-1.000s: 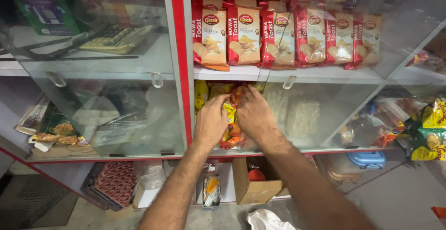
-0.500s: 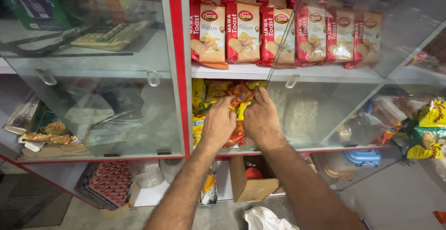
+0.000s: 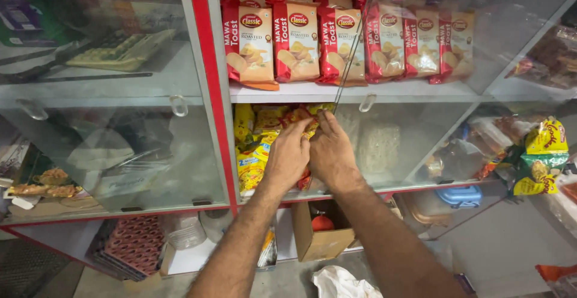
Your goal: Organize instant noodle packets and other snacks on store shelves and in cabinets.
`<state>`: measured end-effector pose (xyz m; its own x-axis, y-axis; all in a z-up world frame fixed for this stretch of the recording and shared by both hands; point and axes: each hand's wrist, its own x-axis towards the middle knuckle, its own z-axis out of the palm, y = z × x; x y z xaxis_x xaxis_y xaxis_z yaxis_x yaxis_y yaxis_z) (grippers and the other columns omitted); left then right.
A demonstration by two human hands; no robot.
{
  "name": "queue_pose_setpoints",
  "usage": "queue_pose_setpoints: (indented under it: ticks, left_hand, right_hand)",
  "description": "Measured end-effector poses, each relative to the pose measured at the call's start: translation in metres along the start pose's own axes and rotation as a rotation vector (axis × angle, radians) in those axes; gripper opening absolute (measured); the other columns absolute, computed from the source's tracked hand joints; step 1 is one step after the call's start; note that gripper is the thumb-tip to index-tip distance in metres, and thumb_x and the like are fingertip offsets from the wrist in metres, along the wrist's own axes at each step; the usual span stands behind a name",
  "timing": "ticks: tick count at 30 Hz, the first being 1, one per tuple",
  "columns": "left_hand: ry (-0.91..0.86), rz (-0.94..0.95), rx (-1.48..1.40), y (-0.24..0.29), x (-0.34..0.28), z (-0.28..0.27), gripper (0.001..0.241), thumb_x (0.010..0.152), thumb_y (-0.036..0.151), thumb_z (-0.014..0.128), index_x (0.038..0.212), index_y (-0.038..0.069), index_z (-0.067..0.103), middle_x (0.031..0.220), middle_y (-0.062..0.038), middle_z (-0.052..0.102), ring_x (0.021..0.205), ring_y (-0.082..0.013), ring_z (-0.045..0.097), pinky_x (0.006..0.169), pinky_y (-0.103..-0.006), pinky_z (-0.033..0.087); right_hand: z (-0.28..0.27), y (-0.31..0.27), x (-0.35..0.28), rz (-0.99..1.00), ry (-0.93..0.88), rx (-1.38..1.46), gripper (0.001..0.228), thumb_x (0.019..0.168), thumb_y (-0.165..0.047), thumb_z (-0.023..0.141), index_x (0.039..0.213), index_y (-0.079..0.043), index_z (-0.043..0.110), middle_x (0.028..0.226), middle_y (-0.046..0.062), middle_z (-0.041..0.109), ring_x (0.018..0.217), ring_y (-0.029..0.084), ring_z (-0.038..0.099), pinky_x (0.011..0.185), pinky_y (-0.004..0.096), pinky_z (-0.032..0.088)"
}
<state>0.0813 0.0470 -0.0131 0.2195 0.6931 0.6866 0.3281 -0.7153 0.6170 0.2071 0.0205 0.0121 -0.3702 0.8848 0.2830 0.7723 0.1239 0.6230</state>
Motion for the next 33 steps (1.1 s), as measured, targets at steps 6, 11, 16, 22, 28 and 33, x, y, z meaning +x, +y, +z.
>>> queue_pose_setpoints:
  ticks: [6, 11, 16, 22, 28, 33]
  left_hand:
    - [-0.045, -0.067, 0.011, 0.022, 0.010, 0.005, 0.039, 0.097, 0.011, 0.053, 0.135, 0.004, 0.062, 0.118, -0.023, 0.068, 0.110, -0.0424, 0.064, 0.095, -0.0496, 0.051]
    - [-0.016, -0.027, 0.071, 0.016, 0.014, 0.013, 0.036, 0.098, 0.013, 0.055, 0.132, 0.003, 0.063, 0.120, -0.022, 0.067, 0.112, -0.0415, 0.062, 0.098, -0.0488, 0.050]
    - [0.047, 0.059, 0.102, 0.027, 0.022, 0.014, 0.037, 0.097, 0.013, 0.055, 0.131, 0.001, 0.065, 0.124, -0.021, 0.065, 0.115, -0.0416, 0.059, 0.103, -0.0497, 0.046]
    - [0.053, 0.033, 0.110, 0.033, 0.032, 0.020, 0.038, 0.098, 0.021, 0.062, 0.130, 0.000, 0.065, 0.122, -0.021, 0.066, 0.113, -0.0423, 0.059, 0.100, -0.0507, 0.046]
    - [0.030, 0.022, 0.070, 0.037, 0.037, 0.018, 0.035, 0.096, 0.025, 0.065, 0.121, 0.001, 0.071, 0.116, -0.020, 0.069, 0.109, -0.0406, 0.063, 0.097, -0.0496, 0.050]
    - [0.004, -0.041, 0.142, 0.048, 0.044, 0.012, 0.033, 0.093, 0.029, 0.069, 0.115, 0.005, 0.074, 0.109, -0.018, 0.071, 0.105, -0.0405, 0.063, 0.093, -0.0508, 0.050]
  right_hand:
    - [0.010, -0.002, -0.004, 0.030, 0.182, 0.027, 0.063, 0.089, -0.038, 0.053, 0.141, -0.003, 0.057, 0.143, 0.020, 0.059, 0.144, 0.036, 0.038, 0.124, 0.048, 0.010]
    - [0.014, -0.001, -0.002, 0.012, 0.144, -0.051, 0.066, 0.091, -0.042, 0.049, 0.146, -0.006, 0.051, 0.149, 0.019, 0.052, 0.146, 0.034, 0.036, 0.124, 0.048, 0.009]
    - [0.011, 0.002, -0.005, -0.008, 0.095, -0.049, 0.065, 0.095, -0.042, 0.048, 0.148, -0.004, 0.051, 0.147, 0.019, 0.054, 0.145, 0.035, 0.038, 0.125, 0.048, 0.009]
    - [0.035, -0.001, -0.008, -0.030, 0.177, 0.071, 0.061, 0.092, -0.037, 0.051, 0.144, -0.008, 0.053, 0.145, 0.017, 0.056, 0.141, 0.036, 0.041, 0.122, 0.052, 0.018]
    - [0.025, 0.000, -0.006, -0.100, 0.103, 0.075, 0.055, 0.092, -0.032, 0.054, 0.141, -0.007, 0.057, 0.144, 0.018, 0.056, 0.141, 0.039, 0.041, 0.116, 0.059, 0.027]
    - [0.034, -0.003, -0.002, -0.109, 0.103, 0.133, 0.054, 0.089, -0.031, 0.055, 0.139, -0.009, 0.059, 0.143, 0.017, 0.057, 0.139, 0.038, 0.043, 0.116, 0.058, 0.027]
